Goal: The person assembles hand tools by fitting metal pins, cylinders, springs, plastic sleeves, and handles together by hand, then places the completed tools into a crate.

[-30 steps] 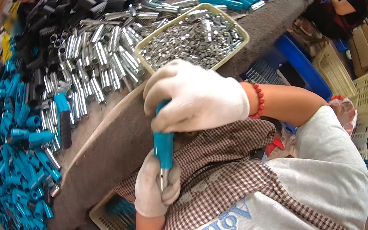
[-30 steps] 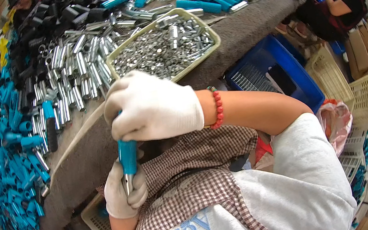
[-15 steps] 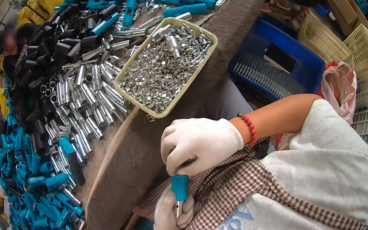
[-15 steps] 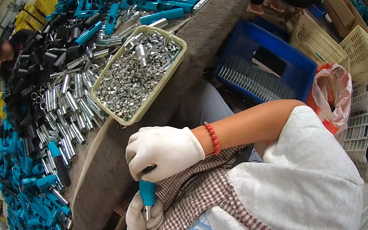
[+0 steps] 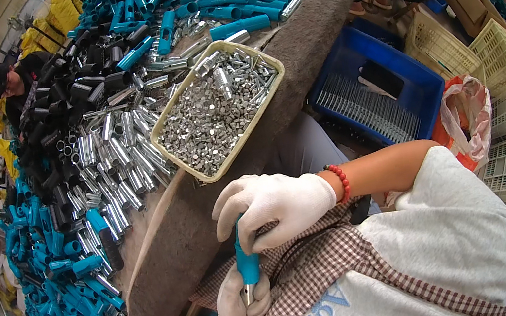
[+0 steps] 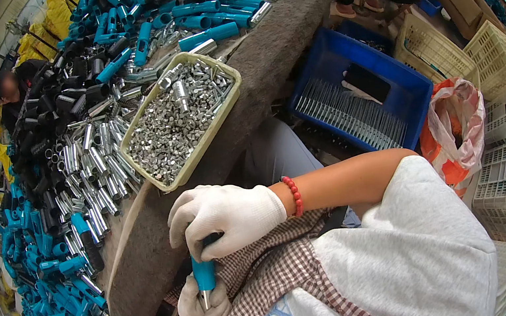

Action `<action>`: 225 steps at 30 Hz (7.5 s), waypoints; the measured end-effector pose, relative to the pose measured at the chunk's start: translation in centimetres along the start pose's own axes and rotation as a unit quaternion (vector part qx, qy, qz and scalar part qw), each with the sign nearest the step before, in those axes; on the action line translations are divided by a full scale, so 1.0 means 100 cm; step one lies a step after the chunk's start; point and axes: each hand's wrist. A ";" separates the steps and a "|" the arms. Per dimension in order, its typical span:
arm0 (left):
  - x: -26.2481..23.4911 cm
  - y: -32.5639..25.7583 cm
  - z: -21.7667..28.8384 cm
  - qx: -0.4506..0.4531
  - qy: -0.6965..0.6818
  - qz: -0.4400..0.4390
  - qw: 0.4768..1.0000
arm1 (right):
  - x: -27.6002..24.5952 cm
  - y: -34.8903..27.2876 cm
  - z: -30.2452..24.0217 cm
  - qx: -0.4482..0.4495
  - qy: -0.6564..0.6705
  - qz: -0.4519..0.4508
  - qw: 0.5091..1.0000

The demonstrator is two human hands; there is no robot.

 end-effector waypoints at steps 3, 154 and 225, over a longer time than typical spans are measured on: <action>0.000 0.003 0.000 -0.005 -0.032 -0.013 0.999 | 0.001 -0.004 -0.001 0.001 -0.027 0.011 1.000; 0.003 0.037 0.094 0.621 -0.208 0.179 0.734 | 0.092 0.093 0.002 -0.050 -0.232 0.095 0.967; -0.086 0.049 0.099 0.573 -0.313 0.114 0.749 | -0.039 0.126 0.026 0.187 -0.161 0.073 0.966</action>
Point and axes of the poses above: each hand's wrist, its own y-axis towards the middle knuckle, its own x-axis out of the palm, z = x × y, and after that the axes turned 4 degrees about y, right-handed
